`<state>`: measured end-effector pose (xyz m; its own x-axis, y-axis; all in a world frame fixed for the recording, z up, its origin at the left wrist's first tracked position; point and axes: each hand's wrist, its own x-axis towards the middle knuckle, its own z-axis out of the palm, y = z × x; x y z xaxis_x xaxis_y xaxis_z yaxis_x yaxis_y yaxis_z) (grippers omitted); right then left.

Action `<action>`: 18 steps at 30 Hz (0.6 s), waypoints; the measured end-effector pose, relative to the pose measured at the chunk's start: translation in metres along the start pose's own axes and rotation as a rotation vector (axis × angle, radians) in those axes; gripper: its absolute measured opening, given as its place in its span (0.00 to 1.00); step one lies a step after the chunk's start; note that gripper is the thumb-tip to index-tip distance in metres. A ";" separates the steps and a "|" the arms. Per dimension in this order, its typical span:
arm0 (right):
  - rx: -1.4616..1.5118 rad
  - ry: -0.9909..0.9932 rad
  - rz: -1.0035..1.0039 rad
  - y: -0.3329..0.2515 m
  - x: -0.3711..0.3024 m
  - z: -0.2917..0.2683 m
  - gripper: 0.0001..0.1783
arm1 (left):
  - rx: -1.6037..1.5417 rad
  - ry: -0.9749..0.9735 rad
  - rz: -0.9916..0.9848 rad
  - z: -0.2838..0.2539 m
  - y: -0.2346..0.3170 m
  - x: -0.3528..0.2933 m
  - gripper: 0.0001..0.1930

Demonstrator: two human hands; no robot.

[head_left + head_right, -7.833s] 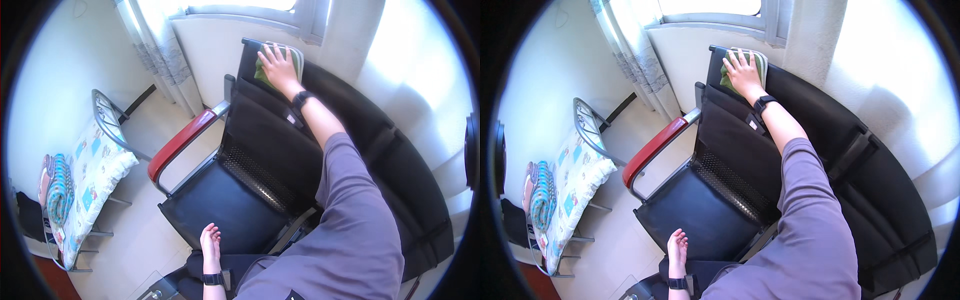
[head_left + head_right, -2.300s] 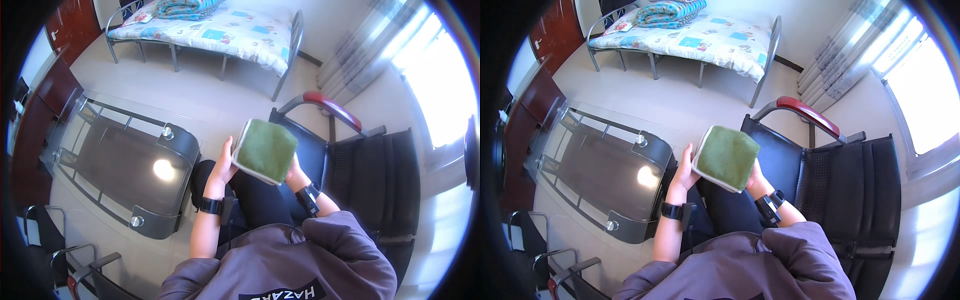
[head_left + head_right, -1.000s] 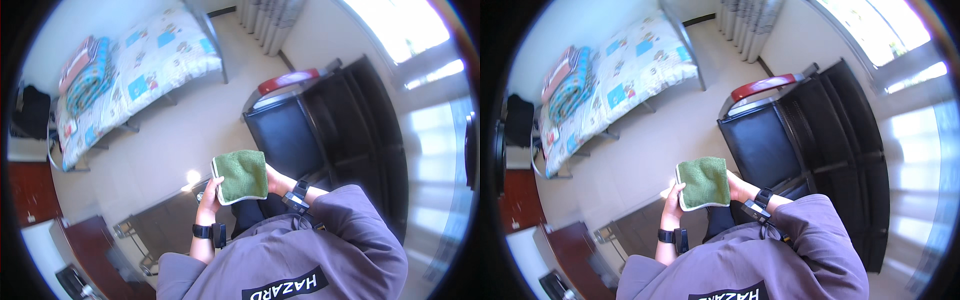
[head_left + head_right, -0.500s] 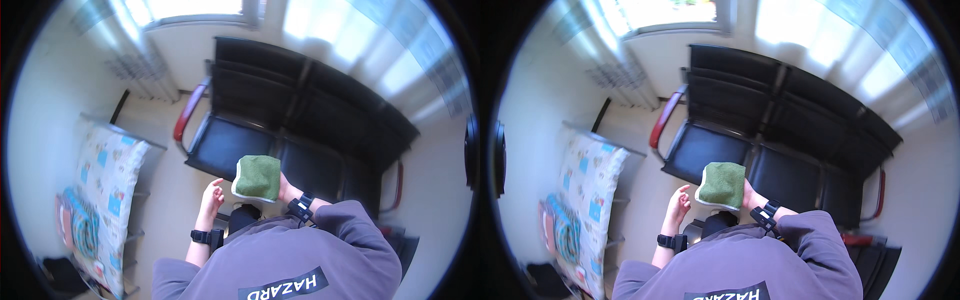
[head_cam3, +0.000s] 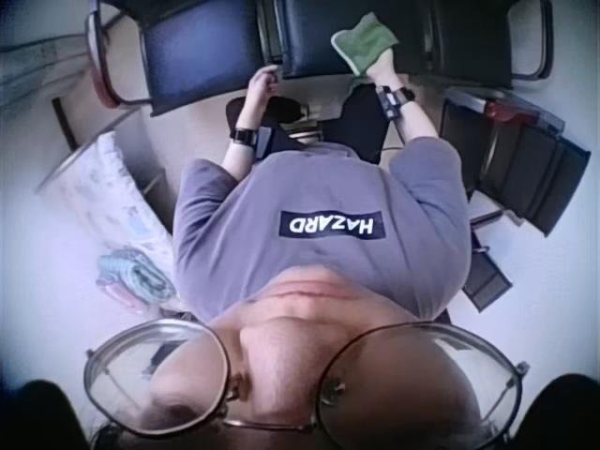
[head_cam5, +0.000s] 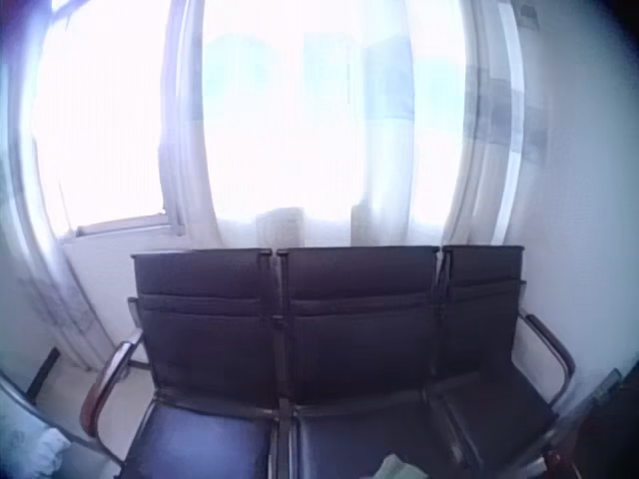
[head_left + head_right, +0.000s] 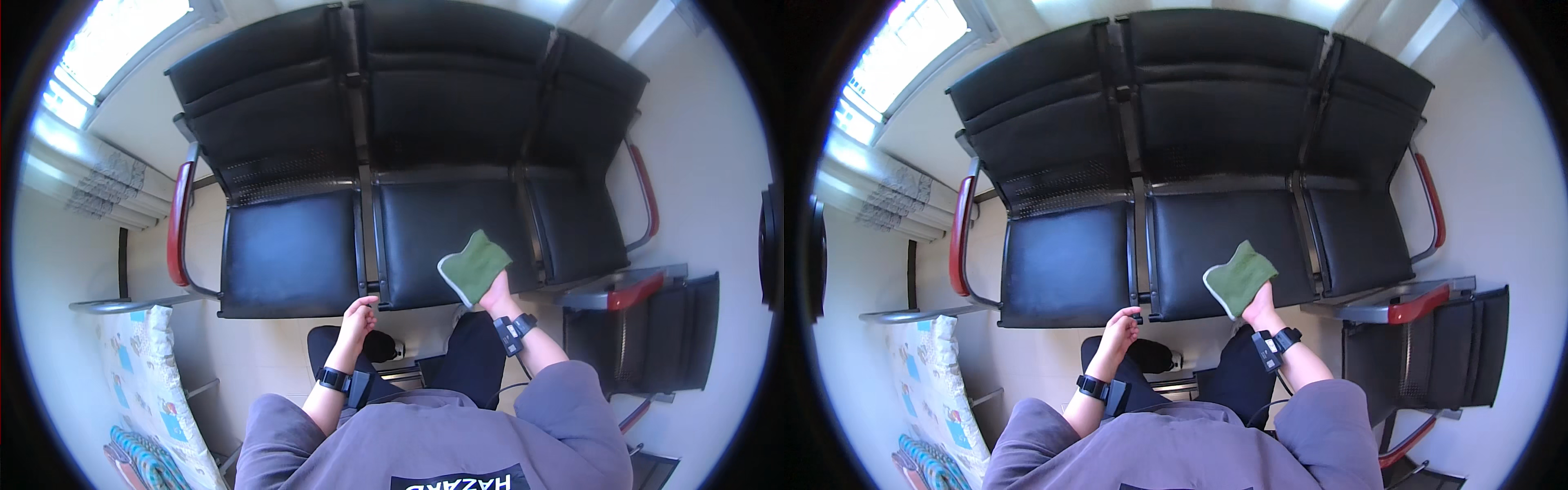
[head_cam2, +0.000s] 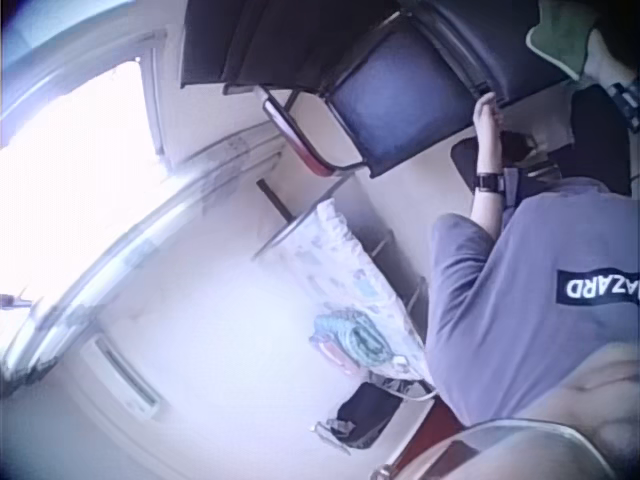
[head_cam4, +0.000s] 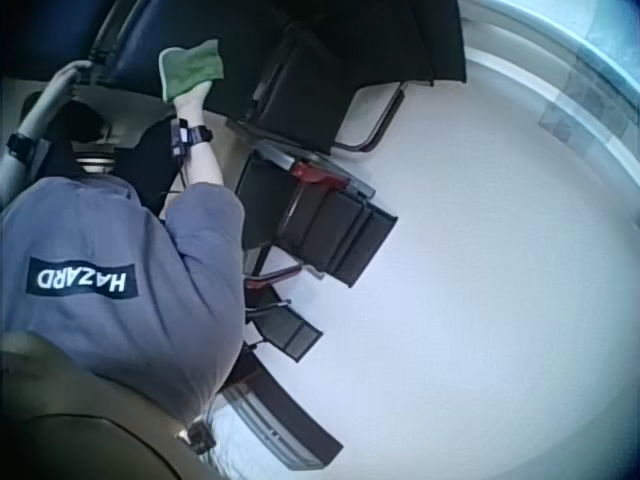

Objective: The person wipes the seat and backrest surfaces of a row of black office chairs using a green cloth.

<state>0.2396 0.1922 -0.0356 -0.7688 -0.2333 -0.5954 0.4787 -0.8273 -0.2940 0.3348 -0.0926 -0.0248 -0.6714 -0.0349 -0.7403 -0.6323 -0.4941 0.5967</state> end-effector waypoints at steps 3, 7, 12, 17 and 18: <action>0.080 0.001 -0.149 0.007 0.012 -0.045 0.22 | 0.027 -0.068 -0.020 0.000 -0.034 0.022 0.15; 0.124 0.043 -0.180 0.025 -0.012 -0.047 0.22 | 0.040 -0.099 -0.021 -0.014 -0.054 0.026 0.15; 0.129 -0.052 -0.255 0.025 -0.038 -0.062 0.22 | -0.161 -0.022 0.133 -0.046 -0.039 0.021 0.14; 0.075 0.082 -0.299 0.029 -0.063 -0.093 0.25 | -0.354 0.142 0.216 -0.107 -0.017 -0.023 0.10; 0.060 0.114 -0.314 0.032 -0.068 -0.093 0.24 | -0.365 0.144 0.273 -0.117 -0.018 -0.035 0.10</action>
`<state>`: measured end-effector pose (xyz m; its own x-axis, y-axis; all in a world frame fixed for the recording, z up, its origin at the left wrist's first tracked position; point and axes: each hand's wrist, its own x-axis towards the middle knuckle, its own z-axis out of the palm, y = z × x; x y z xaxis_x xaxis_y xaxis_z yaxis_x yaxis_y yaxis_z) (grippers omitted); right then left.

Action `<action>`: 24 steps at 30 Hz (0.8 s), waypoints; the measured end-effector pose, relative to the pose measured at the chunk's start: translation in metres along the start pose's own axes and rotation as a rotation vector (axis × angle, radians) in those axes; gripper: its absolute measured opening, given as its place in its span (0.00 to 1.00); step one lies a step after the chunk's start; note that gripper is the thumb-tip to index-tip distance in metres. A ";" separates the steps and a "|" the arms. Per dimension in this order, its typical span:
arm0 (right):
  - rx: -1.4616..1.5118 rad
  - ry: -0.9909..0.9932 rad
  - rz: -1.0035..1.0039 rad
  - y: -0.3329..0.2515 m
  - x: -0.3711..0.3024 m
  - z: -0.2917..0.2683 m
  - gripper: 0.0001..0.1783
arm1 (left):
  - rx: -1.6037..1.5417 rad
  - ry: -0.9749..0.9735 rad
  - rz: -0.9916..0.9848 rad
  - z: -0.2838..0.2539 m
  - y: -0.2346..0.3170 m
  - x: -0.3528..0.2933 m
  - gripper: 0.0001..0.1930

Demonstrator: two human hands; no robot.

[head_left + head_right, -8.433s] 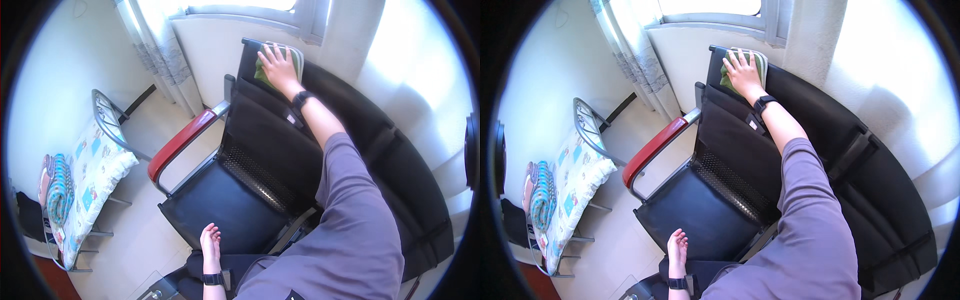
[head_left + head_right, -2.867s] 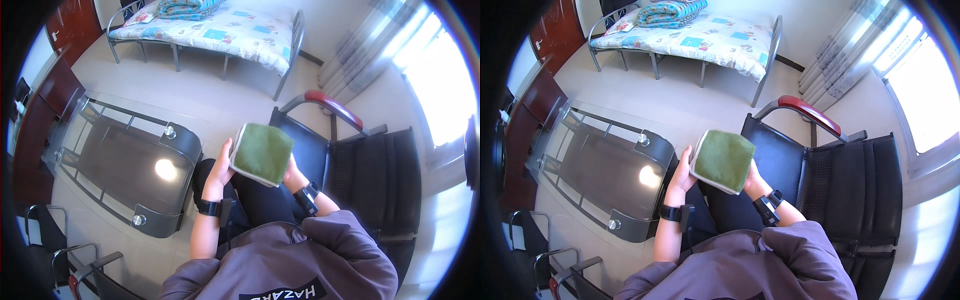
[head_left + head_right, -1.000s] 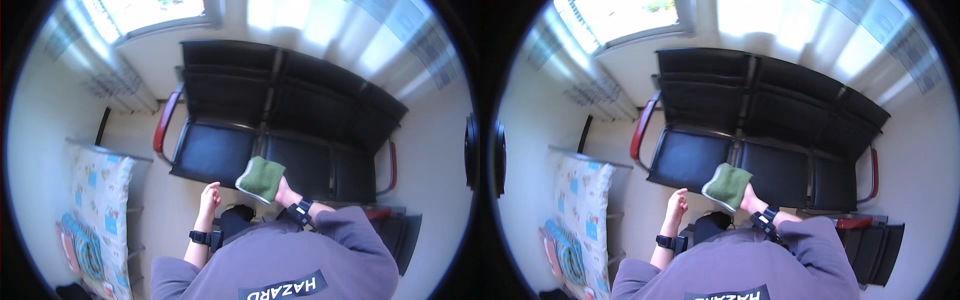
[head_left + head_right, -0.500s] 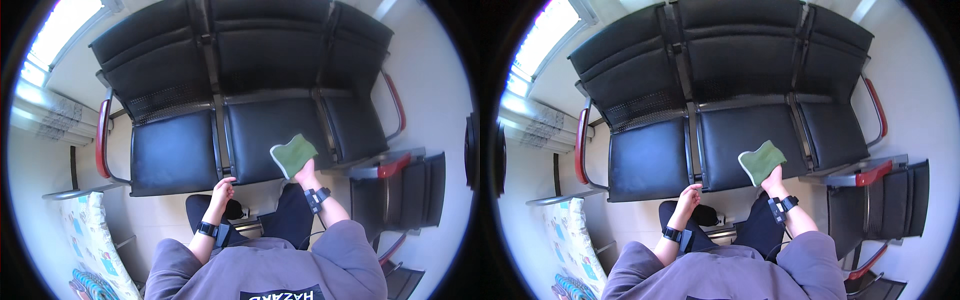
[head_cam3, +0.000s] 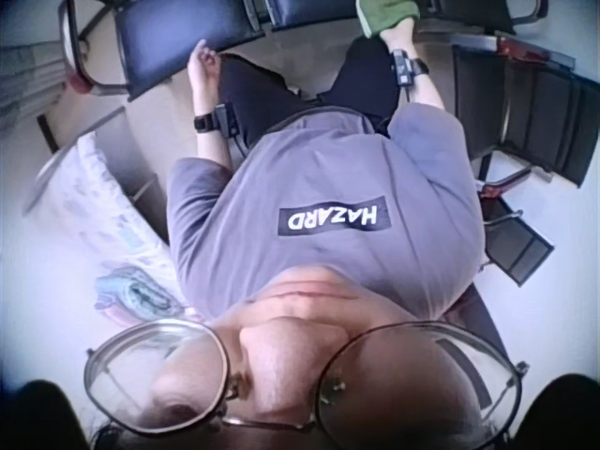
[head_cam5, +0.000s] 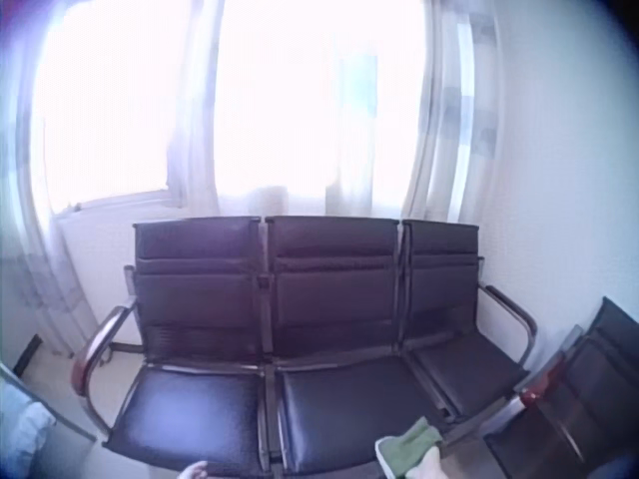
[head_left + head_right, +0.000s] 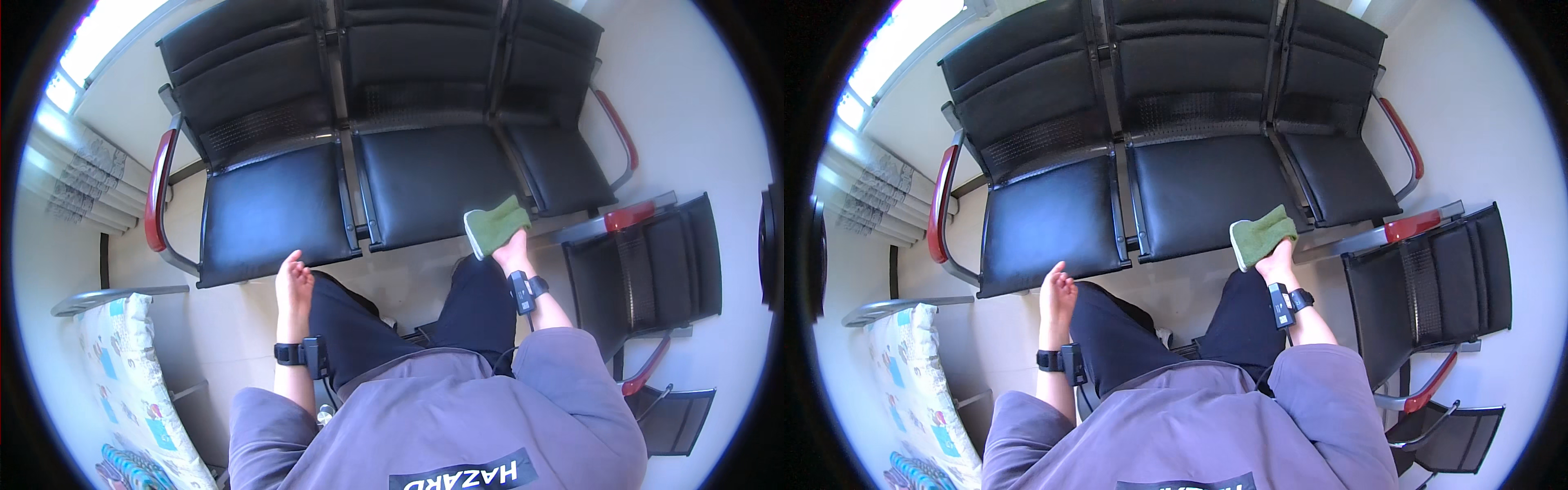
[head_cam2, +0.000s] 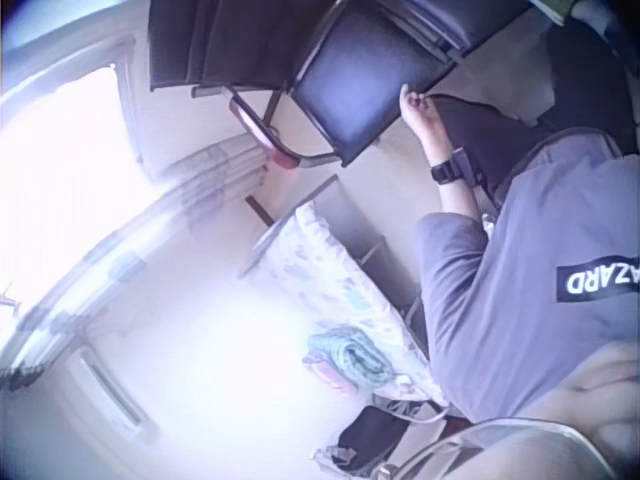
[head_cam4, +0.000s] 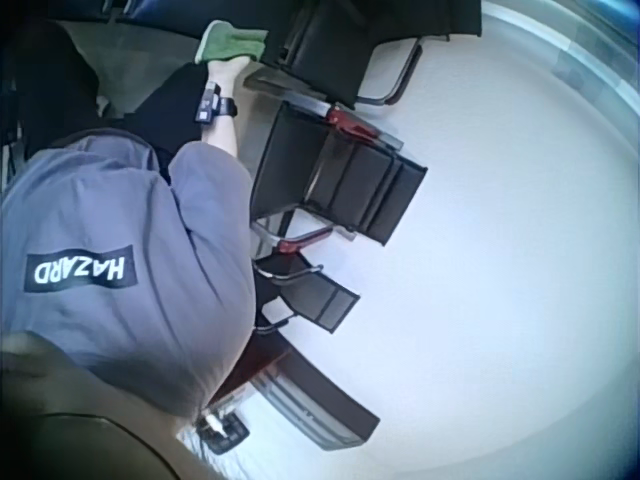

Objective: The person wipes the seat and backrest surfaces of a row of black office chairs using a green cloth.

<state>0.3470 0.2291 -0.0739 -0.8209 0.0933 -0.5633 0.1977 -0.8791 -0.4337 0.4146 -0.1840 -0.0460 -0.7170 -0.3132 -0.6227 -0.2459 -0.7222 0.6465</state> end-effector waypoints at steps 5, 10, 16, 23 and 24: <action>0.001 -0.048 -0.026 0.002 -0.007 0.005 0.23 | -0.108 0.096 0.153 -0.039 0.007 -0.026 0.10; -0.023 -0.152 0.064 0.001 -0.015 0.013 0.22 | -0.091 0.106 0.270 -0.045 -0.004 -0.049 0.08; -0.018 -0.149 0.036 -0.021 -0.025 0.004 0.21 | -0.039 0.147 0.422 -0.024 -0.025 -0.052 0.07; -0.143 -0.065 -0.095 -0.058 -0.009 0.001 0.22 | 0.061 0.226 0.484 0.020 -0.049 0.003 0.05; -0.190 -0.119 -0.118 -0.062 0.001 -0.001 0.21 | 0.103 0.211 0.526 0.022 -0.056 0.014 0.05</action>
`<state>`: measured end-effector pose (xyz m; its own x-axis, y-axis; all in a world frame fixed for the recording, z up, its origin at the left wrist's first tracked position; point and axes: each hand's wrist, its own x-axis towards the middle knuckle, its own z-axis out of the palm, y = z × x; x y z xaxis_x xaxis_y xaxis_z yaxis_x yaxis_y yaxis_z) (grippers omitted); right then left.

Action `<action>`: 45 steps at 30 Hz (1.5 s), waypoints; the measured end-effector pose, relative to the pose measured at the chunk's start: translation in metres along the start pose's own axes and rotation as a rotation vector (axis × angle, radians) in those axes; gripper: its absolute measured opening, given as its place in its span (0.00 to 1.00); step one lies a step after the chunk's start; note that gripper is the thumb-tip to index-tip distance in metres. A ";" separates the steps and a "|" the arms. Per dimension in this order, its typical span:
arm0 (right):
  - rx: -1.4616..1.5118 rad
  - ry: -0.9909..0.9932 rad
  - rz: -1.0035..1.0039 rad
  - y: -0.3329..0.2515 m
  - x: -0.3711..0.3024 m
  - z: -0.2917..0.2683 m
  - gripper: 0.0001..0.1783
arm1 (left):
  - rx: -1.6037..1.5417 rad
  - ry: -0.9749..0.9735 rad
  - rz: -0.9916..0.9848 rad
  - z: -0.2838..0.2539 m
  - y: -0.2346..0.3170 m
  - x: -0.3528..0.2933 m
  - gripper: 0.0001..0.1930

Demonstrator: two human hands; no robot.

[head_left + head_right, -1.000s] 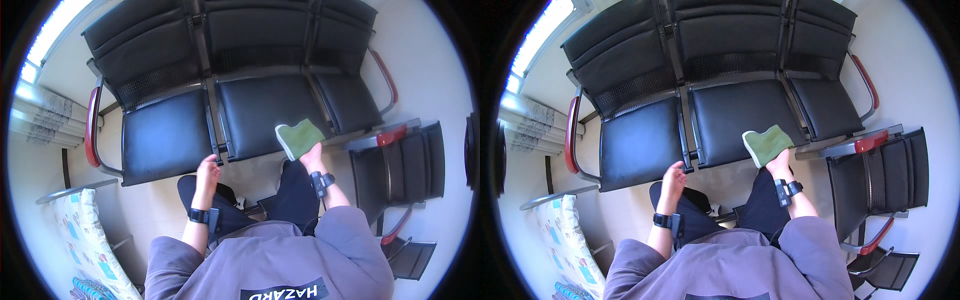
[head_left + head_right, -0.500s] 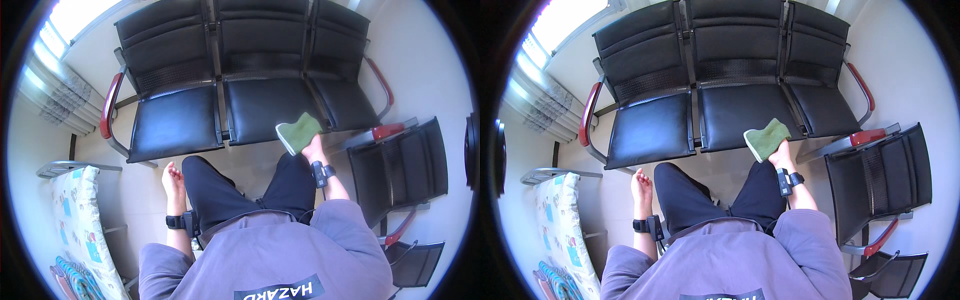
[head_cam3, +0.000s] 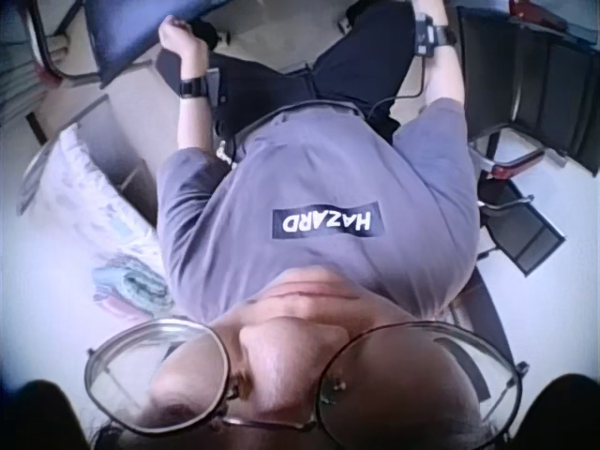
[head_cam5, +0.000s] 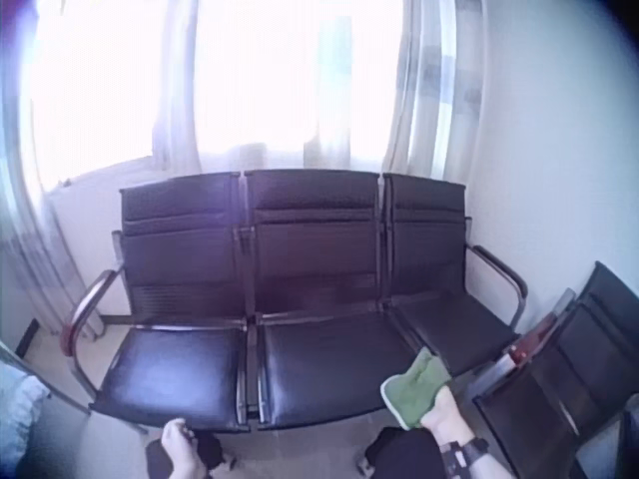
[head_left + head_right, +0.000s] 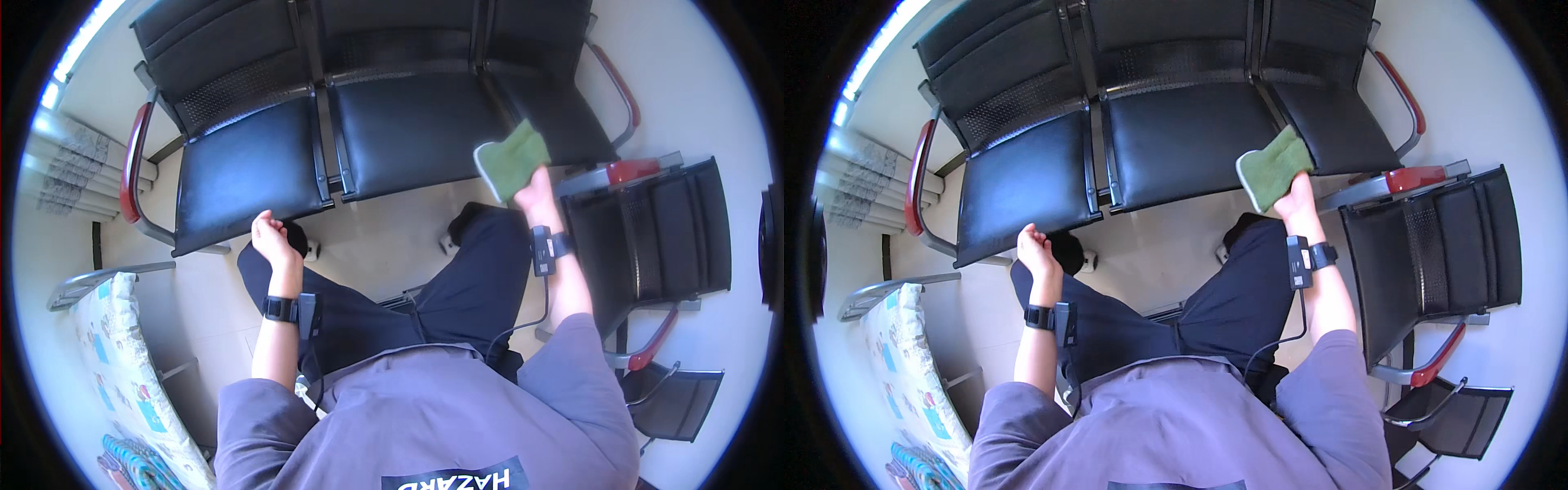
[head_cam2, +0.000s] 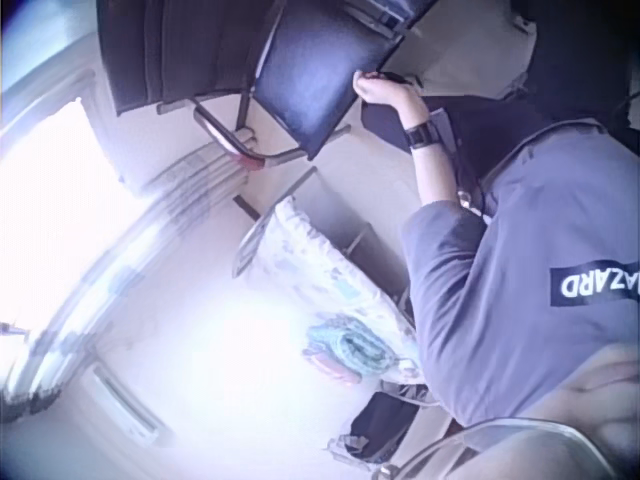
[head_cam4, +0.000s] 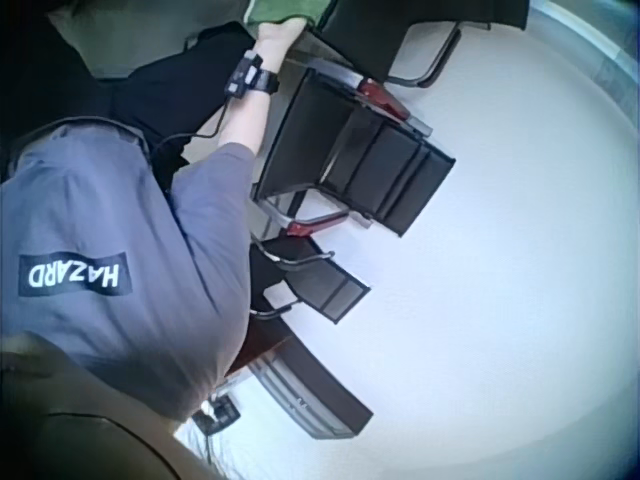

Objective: The person wipes the seat and backrest surfaces of a row of black office chairs using a green cloth.

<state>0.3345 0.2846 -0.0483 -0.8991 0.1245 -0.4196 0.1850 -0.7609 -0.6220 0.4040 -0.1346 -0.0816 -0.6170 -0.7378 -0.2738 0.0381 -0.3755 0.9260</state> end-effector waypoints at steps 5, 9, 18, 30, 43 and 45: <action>-0.700 0.006 -0.323 0.044 0.043 0.022 0.12 | 0.189 -0.058 -0.005 0.012 -0.047 0.027 0.08; -1.673 -0.494 -0.657 0.121 0.065 0.048 0.13 | 0.258 -0.158 -0.015 0.028 -0.072 0.036 0.09; -2.108 -0.538 -0.661 0.218 0.077 0.055 0.27 | 1.131 -0.369 0.500 0.095 -0.114 0.099 0.14; -2.136 -0.837 -0.807 0.232 0.095 0.064 0.28 | 1.726 -0.271 0.965 0.095 -0.125 0.137 0.26; -2.194 -0.856 -0.800 0.264 0.198 0.114 0.29 | 1.722 -0.288 0.787 0.090 -0.120 0.139 0.27; -2.260 -0.808 -0.840 0.271 0.231 0.122 0.28 | 1.694 -0.308 0.760 0.093 -0.119 0.137 0.27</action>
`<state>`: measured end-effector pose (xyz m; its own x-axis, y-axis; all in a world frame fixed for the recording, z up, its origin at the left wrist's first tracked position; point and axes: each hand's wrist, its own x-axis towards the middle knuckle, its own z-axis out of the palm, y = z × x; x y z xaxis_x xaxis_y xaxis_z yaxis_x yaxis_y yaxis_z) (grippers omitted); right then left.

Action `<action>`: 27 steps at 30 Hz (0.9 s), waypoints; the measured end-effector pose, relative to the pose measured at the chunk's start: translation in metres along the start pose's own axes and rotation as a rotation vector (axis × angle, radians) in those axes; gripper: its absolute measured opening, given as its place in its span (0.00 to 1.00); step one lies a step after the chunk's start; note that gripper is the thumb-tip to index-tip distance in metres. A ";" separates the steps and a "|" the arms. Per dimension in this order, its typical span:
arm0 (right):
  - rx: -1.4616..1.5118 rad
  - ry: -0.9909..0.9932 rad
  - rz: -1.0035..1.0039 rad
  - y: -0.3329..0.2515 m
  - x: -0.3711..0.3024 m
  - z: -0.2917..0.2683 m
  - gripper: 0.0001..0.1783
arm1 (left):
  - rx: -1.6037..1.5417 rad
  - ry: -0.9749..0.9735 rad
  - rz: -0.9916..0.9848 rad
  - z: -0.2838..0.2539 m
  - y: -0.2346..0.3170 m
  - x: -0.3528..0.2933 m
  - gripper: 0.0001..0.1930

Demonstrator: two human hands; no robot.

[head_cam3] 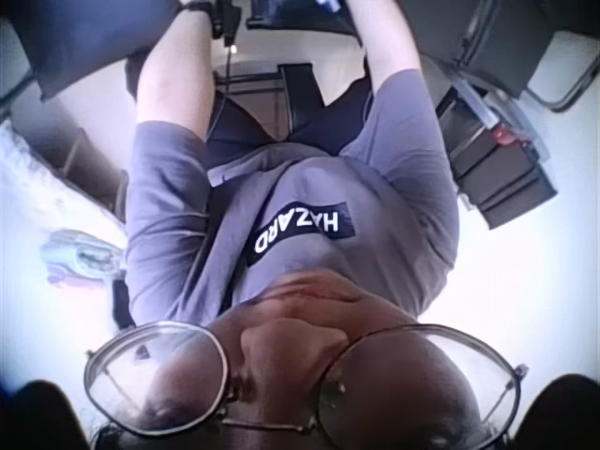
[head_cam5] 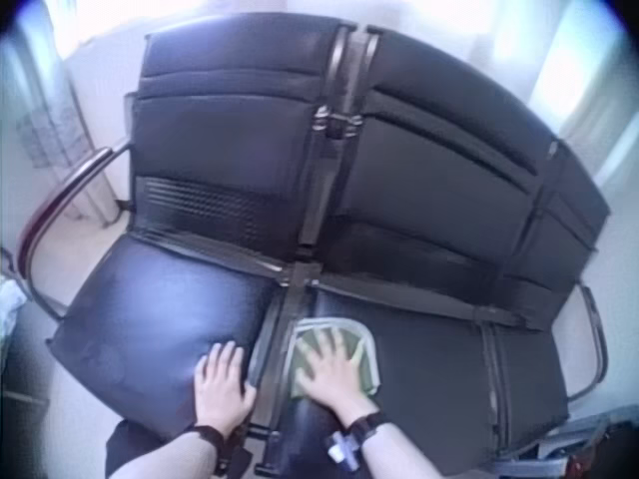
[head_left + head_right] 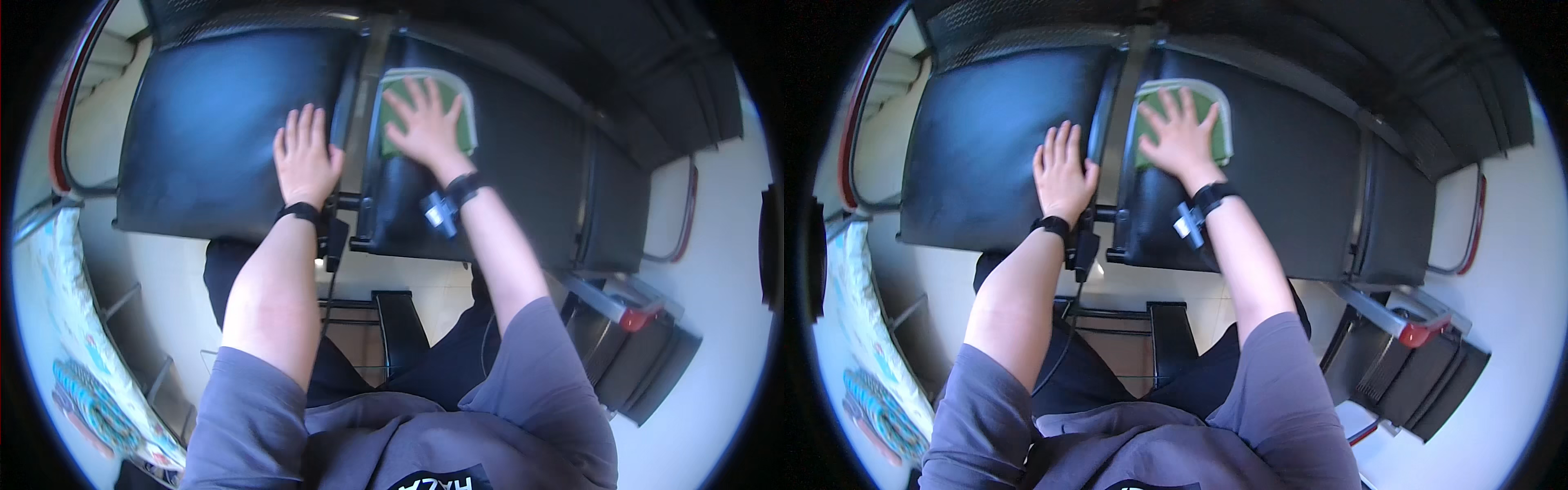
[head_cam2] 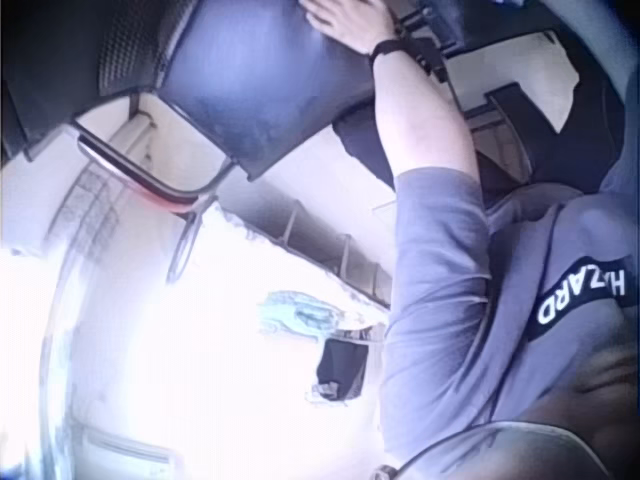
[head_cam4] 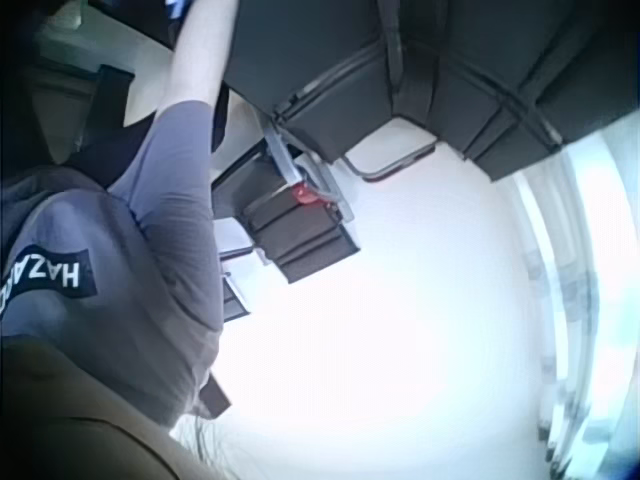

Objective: The person wipes the seat and backrest surfaces of a row of black office chairs using a green cloth.

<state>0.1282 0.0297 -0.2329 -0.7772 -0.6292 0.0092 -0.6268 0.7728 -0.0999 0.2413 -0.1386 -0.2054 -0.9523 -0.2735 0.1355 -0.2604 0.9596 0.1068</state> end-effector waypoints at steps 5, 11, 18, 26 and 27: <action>-0.014 0.007 0.077 0.047 0.070 0.013 0.29 | -0.032 -0.017 -0.021 0.002 0.001 0.002 0.27; 0.052 -0.073 0.145 0.052 0.091 0.018 0.33 | 0.001 -0.027 -0.035 0.001 -0.006 -0.001 0.28; 0.000 -0.054 0.079 0.022 0.027 0.003 0.33 | 0.004 -0.021 -0.016 0.003 0.002 0.003 0.27; 0.137 0.028 0.051 -0.036 -0.073 -0.022 0.30 | 0.044 -0.006 -0.009 0.004 0.000 0.006 0.27; 0.163 0.013 0.069 -0.034 -0.077 -0.023 0.30 | 0.026 0.001 -0.005 0.007 0.003 0.001 0.27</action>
<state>0.2077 0.0535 -0.2074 -0.8195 -0.5729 0.0094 -0.5551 0.7898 -0.2608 0.2380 -0.1355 -0.2116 -0.9507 -0.2787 0.1358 -0.2697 0.9595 0.0814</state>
